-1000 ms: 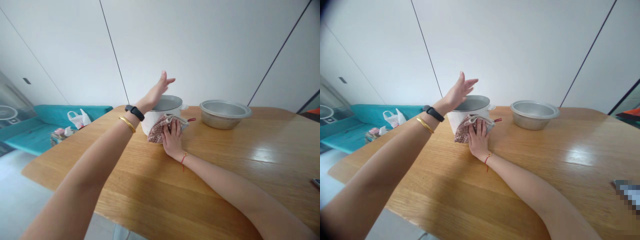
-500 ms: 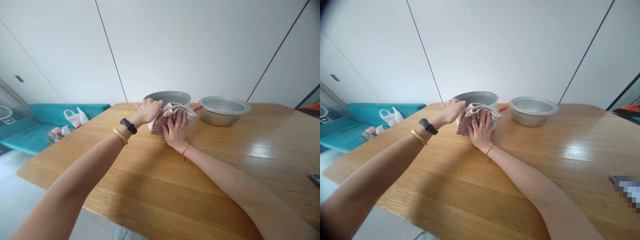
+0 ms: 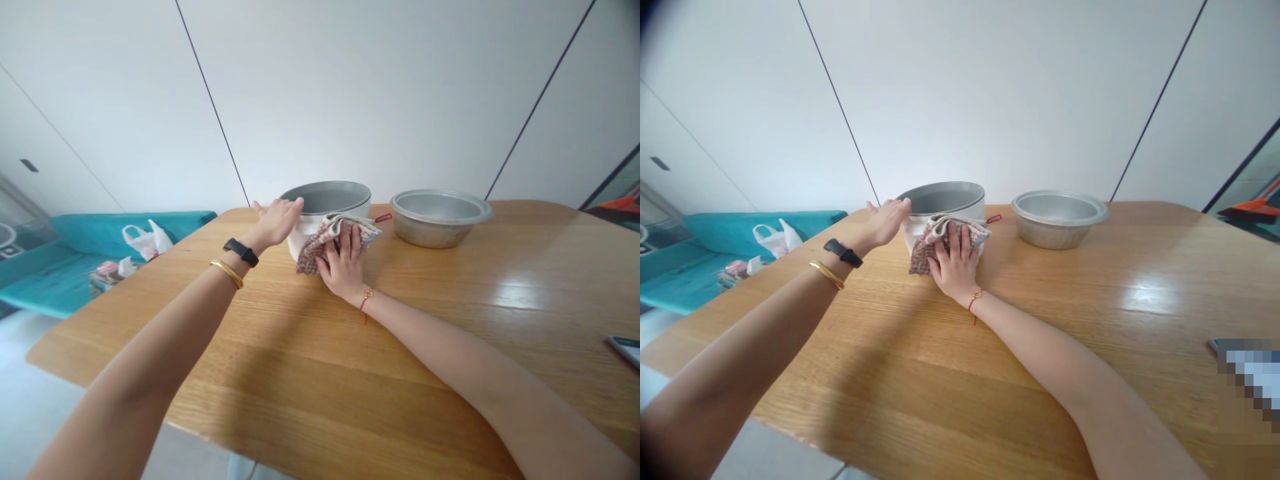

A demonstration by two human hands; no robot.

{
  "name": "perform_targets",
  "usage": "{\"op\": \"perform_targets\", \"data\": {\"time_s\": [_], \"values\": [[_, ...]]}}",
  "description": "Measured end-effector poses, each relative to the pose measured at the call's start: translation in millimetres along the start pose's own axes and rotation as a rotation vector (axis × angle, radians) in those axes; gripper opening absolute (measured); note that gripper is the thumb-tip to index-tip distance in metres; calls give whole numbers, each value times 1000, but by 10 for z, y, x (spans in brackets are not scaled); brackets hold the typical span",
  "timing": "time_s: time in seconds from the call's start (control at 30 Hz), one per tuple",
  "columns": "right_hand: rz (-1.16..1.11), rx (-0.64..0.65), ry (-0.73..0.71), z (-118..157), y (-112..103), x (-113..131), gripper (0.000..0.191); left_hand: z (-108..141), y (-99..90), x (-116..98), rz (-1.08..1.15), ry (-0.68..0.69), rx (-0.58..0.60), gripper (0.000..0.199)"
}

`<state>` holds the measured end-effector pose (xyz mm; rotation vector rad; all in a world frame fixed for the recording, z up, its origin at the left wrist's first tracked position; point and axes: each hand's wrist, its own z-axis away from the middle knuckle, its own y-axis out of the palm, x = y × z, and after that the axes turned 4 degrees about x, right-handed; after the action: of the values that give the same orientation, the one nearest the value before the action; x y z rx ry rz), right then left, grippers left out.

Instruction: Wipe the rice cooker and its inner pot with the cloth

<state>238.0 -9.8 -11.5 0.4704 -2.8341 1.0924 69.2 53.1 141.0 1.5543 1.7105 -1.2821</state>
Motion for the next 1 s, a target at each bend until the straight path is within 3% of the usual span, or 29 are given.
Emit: {"op": "perform_targets", "data": {"time_s": [0.13,0.2,0.3,0.43,0.53,0.7,0.87,1.0], "values": [[-71,-126,171,48,111,-94,69,130,410,-211,-7,11,91,21],[-93,-149,225,70,136,-138,69,82,440,-280,-29,37,72,24],[-77,-103,203,105,126,-108,68,-82,170,-248,-235,94,73,44],[11,40,96,120,69,41,62,-239,-338,-11,-782,176,250,57],[53,116,48,89,20,106,64,-176,-429,92,-898,244,272,60],[96,142,-83,6,-76,158,66,56,-103,-125,-832,372,388,64],[100,201,-318,-55,-142,245,61,103,193,-368,-751,203,412,76],[56,389,-541,-70,-110,306,61,102,322,-385,-747,157,399,78]]}}
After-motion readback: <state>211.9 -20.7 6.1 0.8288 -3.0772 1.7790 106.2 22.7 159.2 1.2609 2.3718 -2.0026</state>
